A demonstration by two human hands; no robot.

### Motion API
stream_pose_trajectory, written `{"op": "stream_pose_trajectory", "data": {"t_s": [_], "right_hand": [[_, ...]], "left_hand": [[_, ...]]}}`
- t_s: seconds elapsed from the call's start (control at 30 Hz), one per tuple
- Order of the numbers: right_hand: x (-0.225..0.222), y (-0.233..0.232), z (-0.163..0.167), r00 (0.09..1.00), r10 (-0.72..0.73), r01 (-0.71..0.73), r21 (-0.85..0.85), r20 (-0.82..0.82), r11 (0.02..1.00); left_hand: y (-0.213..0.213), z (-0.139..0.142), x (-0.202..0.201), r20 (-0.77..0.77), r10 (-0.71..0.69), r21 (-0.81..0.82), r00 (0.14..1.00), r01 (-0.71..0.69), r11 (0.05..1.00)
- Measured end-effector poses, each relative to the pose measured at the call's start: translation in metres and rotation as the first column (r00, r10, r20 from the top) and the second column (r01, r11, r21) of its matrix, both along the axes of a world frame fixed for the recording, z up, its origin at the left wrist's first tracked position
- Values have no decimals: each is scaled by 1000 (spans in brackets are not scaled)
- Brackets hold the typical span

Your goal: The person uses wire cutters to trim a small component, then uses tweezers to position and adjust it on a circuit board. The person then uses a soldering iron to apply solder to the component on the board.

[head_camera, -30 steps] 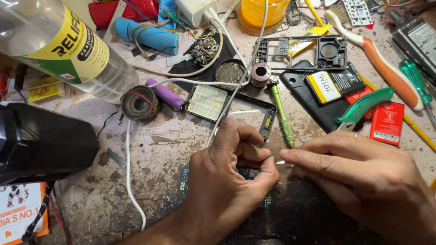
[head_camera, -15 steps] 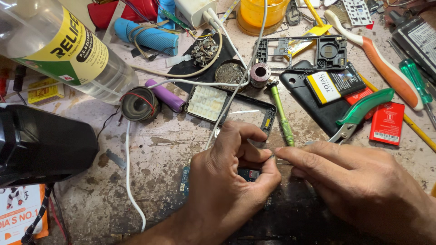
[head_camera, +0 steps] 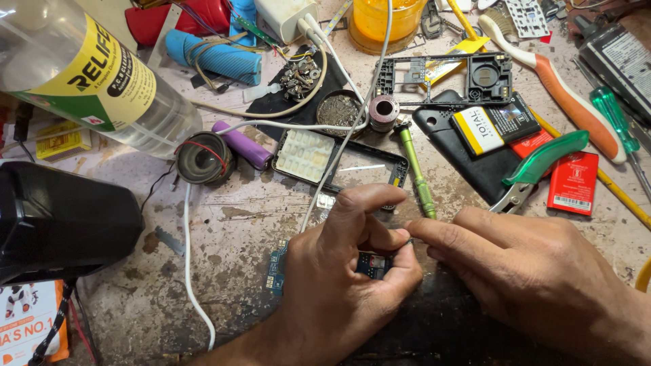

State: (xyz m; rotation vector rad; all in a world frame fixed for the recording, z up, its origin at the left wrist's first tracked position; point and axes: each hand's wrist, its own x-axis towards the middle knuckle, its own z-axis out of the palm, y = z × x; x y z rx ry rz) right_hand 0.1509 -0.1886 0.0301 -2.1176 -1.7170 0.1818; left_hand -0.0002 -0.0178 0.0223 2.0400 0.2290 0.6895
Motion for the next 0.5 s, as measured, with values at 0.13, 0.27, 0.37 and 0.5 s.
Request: {"op": "stream_pose_trajectory", "data": {"t_s": [0.13, 0.27, 0.37, 0.5], "right_hand": [[-1, 1, 0, 1000, 5, -6, 13, 10, 1000], [-2, 0, 0, 1000, 8, -8, 5, 13, 1000], [-1, -1, -1, 999, -20, 21, -27, 38, 999], [0, -2, -3, 1000, -6, 6, -13, 13, 1000]], "left_hand": [[-1, -1, 1, -3, 5, -37, 1000, -5, 999], [-1, -1, 0, -6, 3, -50, 1000, -3, 999], [-1, -1, -1, -3, -3, -31, 1000, 3, 1000], [-1, 0, 0, -40, 7, 4, 999, -7, 1000]]}}
